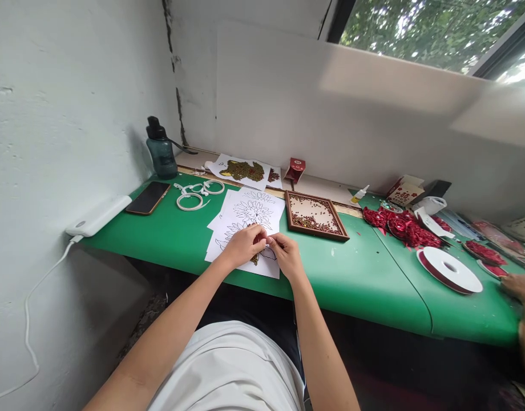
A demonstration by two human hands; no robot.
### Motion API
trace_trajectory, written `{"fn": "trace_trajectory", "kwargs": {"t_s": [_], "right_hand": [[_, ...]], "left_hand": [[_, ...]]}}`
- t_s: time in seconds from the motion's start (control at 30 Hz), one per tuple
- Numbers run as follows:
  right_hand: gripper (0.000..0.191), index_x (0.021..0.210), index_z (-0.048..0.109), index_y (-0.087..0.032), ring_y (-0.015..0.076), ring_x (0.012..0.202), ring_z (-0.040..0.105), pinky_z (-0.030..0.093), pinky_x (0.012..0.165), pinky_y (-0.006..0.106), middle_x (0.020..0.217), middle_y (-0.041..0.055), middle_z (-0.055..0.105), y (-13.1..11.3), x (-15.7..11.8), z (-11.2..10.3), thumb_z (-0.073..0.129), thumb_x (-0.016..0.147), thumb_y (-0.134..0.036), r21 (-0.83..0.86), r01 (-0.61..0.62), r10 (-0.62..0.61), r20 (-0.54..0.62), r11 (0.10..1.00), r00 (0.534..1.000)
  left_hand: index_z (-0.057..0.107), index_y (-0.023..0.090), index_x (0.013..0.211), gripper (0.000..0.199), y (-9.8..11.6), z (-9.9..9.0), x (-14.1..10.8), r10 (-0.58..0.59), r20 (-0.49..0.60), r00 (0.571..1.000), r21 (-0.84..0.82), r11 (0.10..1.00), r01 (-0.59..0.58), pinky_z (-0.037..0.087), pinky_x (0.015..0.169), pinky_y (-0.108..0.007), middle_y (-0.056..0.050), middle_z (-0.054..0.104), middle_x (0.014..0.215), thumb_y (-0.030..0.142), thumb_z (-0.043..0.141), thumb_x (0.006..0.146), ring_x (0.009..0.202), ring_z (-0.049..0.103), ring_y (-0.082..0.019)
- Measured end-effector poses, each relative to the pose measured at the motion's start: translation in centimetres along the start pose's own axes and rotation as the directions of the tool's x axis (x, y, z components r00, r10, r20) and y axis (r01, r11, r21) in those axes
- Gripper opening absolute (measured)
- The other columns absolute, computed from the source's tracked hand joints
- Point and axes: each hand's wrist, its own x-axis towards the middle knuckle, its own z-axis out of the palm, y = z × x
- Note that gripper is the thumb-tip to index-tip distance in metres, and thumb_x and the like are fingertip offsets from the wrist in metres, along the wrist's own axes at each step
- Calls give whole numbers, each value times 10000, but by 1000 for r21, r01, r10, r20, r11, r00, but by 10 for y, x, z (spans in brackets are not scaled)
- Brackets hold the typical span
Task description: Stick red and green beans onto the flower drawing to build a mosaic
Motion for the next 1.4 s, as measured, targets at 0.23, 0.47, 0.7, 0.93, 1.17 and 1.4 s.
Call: {"fn": "trace_trajectory", "kwargs": {"t_s": [0.23, 0.47, 0.7, 0.93, 1.17, 1.4], "right_hand": [[283, 874, 753, -218, 206, 740, 594, 446, 669, 334, 798, 44, 708, -4, -2, 0, 650, 949, -471, -27, 13, -13, 7, 1000, 1000], [193, 891, 761, -219, 217, 769, 620, 484, 718, 354, 837, 53, 730, -7, -2, 1, 658, 911, -381, -7, 11, -11, -29, 1000, 1000], [138, 866, 727, -228, 207, 763, 601, 490, 716, 354, 845, 48, 715, -7, -2, 0, 672, 898, -352, -20, 31, -32, -64, 999, 997], [49, 826, 603, -245, 196, 777, 561, 490, 745, 346, 820, 22, 631, -12, -2, 1, 638, 845, -275, -49, 99, -105, -140, 994, 985], [59, 851, 581, -246, 189, 793, 572, 495, 764, 348, 842, 15, 618, -13, -2, 3, 633, 835, -225, -22, 146, -148, -128, 989, 981], [63, 857, 561, -246, 179, 787, 562, 486, 754, 336, 840, 5, 597, -11, -1, 3, 610, 842, -208, -14, 158, -159, -104, 987, 982]], "left_hand": [[608, 233, 945, 142, 1, -1, 0, -3, 7, 1000, 12, 1000, 3, 473, 733, -301, 5, 654, 931, 344, 529, 986, 820, 621, -167], [604, 232, 940, 141, 1, -2, 0, 6, -12, 1000, 2, 1000, -6, 464, 717, -295, 3, 655, 925, 340, 528, 989, 805, 616, -160], [613, 228, 945, 152, 4, -3, -1, 13, -15, 1000, -3, 1000, -14, 476, 729, -303, -6, 659, 932, 341, 523, 991, 814, 617, -161], [603, 232, 934, 132, 4, -3, -1, 19, -8, 1000, -24, 1000, -19, 467, 722, -289, 1, 654, 928, 327, 530, 990, 808, 614, -157], [607, 234, 935, 132, 3, -2, -1, 28, 10, 1000, -44, 999, -28, 458, 729, -294, 9, 644, 929, 333, 535, 984, 791, 598, -154], [625, 234, 951, 130, 3, -2, 0, 38, 28, 999, -64, 997, -36, 462, 755, -298, 3, 660, 948, 325, 539, 987, 831, 615, -162]]}}
